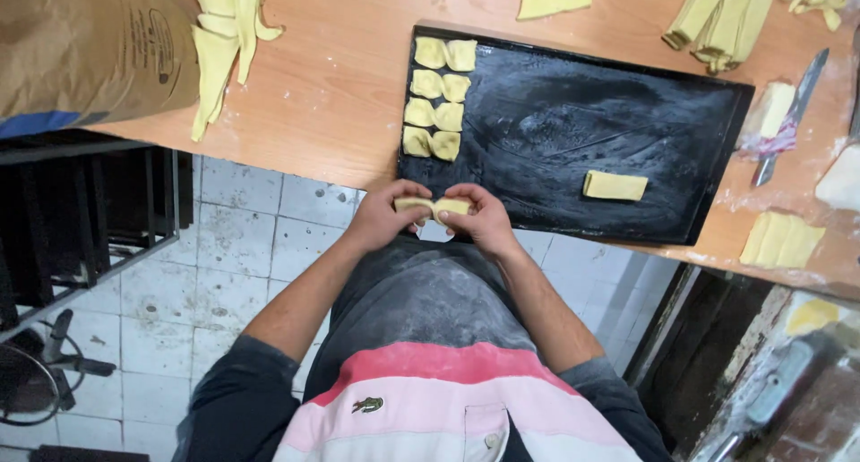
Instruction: Preparing pastries by greasing a tray and folding dough pieces into shapes on it.
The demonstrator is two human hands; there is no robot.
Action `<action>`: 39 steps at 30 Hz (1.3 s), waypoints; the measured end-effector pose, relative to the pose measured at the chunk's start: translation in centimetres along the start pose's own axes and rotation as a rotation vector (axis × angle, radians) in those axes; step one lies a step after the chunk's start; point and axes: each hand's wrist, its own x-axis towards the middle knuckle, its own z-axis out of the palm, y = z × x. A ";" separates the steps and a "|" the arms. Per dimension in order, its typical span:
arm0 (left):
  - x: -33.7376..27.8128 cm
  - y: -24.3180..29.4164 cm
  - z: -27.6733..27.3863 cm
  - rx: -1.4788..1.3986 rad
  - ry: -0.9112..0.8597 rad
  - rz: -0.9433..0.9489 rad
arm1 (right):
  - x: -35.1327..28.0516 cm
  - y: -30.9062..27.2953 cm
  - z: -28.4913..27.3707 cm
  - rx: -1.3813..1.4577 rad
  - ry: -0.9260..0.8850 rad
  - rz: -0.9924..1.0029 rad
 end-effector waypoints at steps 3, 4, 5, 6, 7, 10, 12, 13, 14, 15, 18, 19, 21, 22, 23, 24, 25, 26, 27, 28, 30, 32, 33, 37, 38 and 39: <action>3.7 -5.3 0.4 -0.553 0.030 -0.182 | 0.4 -0.9 2.0 -0.293 0.159 -0.304; 4.2 -5.0 0.6 -0.548 0.017 -0.187 | 0.5 -1.3 2.5 -0.286 0.172 -0.301; 4.8 -4.6 0.6 -0.619 0.092 -0.271 | 0.9 -1.8 3.0 -0.485 0.267 -0.418; 5.4 -4.3 0.7 -0.687 0.170 -0.355 | 1.4 -2.2 3.5 -0.686 0.361 -0.531; 5.3 -3.4 0.6 -0.683 0.166 -0.362 | 2.3 -1.6 3.3 -0.680 0.366 -0.525; 5.5 -2.2 0.6 0.241 0.424 -0.050 | 4.8 0.3 2.6 -0.633 0.427 -0.405; 6.6 -3.0 0.5 0.485 0.453 0.124 | 6.1 0.9 2.3 -0.452 0.325 -0.338; 6.4 -3.1 0.8 0.483 0.449 0.114 | 5.7 0.9 2.7 -0.451 0.324 -0.326; 6.1 -3.1 1.3 0.514 0.451 0.102 | 5.2 0.9 3.1 -0.467 0.339 -0.330; 7.0 -2.7 1.0 0.550 0.468 0.111 | 5.9 0.0 3.3 -0.485 0.353 -0.360; 7.6 -3.1 1.4 0.598 0.450 0.040 | 5.6 -0.7 4.3 -0.627 0.479 -0.332; 7.2 -3.1 1.6 0.597 0.442 0.026 | 5.2 -0.3 4.3 -0.626 0.476 -0.316; 6.8 -2.8 1.7 0.436 0.539 0.050 | 4.9 -0.1 4.3 -0.613 0.582 -0.308; 6.7 -2.7 1.6 0.438 0.535 0.047 | 5.1 0.6 3.9 -0.611 0.584 -0.304; 6.8 -2.4 1.5 0.467 0.526 0.025 | 5.6 1.1 3.4 -0.432 0.521 -0.328; 6.8 -2.1 1.4 0.497 0.518 0.002 | 6.1 1.5 2.9 -0.255 0.456 -0.350; 6.8 -2.0 1.3 0.497 0.521 0.005 | 5.7 0.9 3.2 -0.255 0.454 -0.354; 6.8 -2.0 1.2 0.598 0.485 0.003 | 5.4 0.2 3.6 -0.392 0.503 -0.359; 6.5 -2.0 1.2 0.698 0.446 -0.004 | 4.8 -0.2 4.0 -0.528 0.549 -0.357; 6.3 -2.1 1.1 0.699 0.448 -0.006 | 4.5 -0.7 4.2 -0.528 0.545 -0.357; 5.8 -2.2 0.9 0.791 0.419 0.087 | 3.6 -1.7 4.7 -0.944 0.604 -0.581; 5.2 -2.1 0.6 0.789 0.487 0.245 | 3.0 -2.5 4.6 -0.910 0.631 -0.556; 5.0 -2.1 0.4 0.781 0.558 0.397 | 2.8 -3.0 4.5 -0.878 0.649 -0.531; 4.6 -3.8 0.2 0.814 0.583 0.530 | 3.5 -0.3 2.5 -0.702 0.670 -0.408; 4.6 -4.0 0.3 0.859 0.541 0.498 | 3.7 0.1 2.4 -0.644 0.632 -0.375; 5.1 -4.0 0.1 0.907 0.501 0.476 | 4.2 0.1 2.3 -0.584 0.599 -0.352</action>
